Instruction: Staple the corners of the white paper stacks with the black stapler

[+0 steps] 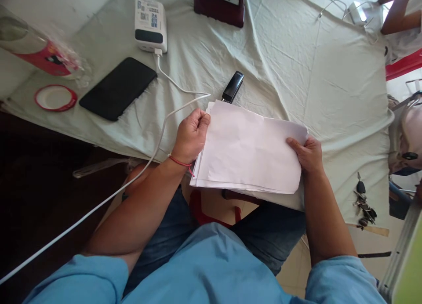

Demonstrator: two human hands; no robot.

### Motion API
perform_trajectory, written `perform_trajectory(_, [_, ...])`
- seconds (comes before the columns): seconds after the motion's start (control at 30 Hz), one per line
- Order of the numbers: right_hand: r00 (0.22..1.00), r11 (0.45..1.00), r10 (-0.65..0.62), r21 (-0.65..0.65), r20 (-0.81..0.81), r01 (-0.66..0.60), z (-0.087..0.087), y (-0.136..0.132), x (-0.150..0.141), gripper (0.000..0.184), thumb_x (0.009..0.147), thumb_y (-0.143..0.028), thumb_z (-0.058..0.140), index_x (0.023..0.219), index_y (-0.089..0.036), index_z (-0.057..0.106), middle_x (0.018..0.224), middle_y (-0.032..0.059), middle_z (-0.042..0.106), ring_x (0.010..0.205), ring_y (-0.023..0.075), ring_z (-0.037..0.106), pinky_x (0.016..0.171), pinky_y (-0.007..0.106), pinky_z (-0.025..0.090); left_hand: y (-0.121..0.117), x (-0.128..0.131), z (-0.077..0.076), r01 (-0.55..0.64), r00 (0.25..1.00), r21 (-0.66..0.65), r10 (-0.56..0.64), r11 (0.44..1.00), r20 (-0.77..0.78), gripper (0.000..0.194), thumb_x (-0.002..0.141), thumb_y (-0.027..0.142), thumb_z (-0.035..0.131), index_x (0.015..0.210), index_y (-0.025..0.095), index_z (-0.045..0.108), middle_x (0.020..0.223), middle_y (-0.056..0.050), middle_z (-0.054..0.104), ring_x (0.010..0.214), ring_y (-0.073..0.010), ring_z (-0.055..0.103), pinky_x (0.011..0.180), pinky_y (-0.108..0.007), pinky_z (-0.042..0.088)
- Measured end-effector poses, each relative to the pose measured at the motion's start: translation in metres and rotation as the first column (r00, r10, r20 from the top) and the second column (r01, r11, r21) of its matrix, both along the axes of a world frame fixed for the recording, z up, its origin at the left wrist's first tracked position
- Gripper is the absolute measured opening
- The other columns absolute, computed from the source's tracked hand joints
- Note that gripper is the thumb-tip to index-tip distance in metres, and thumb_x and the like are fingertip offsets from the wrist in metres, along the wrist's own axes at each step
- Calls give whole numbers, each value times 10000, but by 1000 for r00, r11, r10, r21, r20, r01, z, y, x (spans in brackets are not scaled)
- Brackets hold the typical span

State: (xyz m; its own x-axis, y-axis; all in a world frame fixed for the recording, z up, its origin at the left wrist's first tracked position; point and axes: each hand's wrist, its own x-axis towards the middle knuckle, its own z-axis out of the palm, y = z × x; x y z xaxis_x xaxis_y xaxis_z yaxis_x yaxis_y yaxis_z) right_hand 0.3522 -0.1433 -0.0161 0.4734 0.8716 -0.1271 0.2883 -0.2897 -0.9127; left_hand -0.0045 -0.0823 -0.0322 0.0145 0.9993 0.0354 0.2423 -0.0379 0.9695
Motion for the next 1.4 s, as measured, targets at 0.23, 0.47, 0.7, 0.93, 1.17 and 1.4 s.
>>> perform_trajectory(0.23, [1000, 1000, -25, 9, 1, 25, -2, -11, 4, 507, 531, -567, 1068, 779, -252, 756, 743, 5, 728, 603, 172, 589, 495, 340, 524, -3, 6, 3, 21, 999, 4, -21, 1000, -51, 338, 1094, 265, 566, 782, 256, 435, 652, 50, 476, 641, -154, 447, 692, -329, 337])
perform_trajectory(0.47, [999, 997, -15, 80, 29, 12, -6, -11, -2, 551, 571, -685, 1018, 833, -268, 772, 750, -4, 683, 636, 166, 550, 545, 332, 495, -4, 5, 3, 70, 991, 28, -66, 997, -114, 411, 1025, 273, 651, 682, 245, 427, 594, 60, 403, 639, -148, 443, 702, -322, 344])
perform_trajectory(0.7, [981, 981, -28, 192, 192, -9, -10, -10, 3, 653, 733, -852, 821, 690, -251, 568, 653, -36, 417, 648, 140, 344, 590, 299, 316, -1, 1, 1, 93, 991, -23, -95, 995, -96, 294, 956, 185, 673, 728, 238, 496, 629, 60, 431, 673, -155, 444, 702, -316, 342])
perform_trajectory(0.93, [994, 987, 10, 156, 110, -27, -18, -10, 7, 697, 721, -732, 881, 1226, -299, 672, 880, 0, 671, 737, 192, 583, 704, 332, 465, -4, 0, -3, 97, 995, 61, -98, 993, 1, 276, 1044, 221, 571, 806, 254, 436, 719, 45, 441, 683, -155, 421, 721, -314, 368])
perform_trajectory(1.17, [996, 988, -30, 152, 85, 17, -23, -5, 13, 673, 730, -596, 893, 1296, -318, 655, 751, -57, 611, 612, 154, 493, 618, 296, 397, -3, 0, -2, 51, 991, 4, -50, 999, -128, 171, 1028, 172, 573, 887, 251, 516, 774, 13, 614, 727, -184, 563, 746, -324, 400])
perform_trajectory(1.4, [1000, 993, -5, 117, 17, 3, -17, -10, 11, 697, 668, -546, 955, 1266, -304, 692, 724, -60, 651, 585, 146, 515, 596, 298, 432, -5, 1, -6, 6, 999, 3, -6, 1000, -51, 436, 1020, 137, 587, 1446, 232, 580, 641, 76, 533, 664, -203, 598, 793, -338, 457])
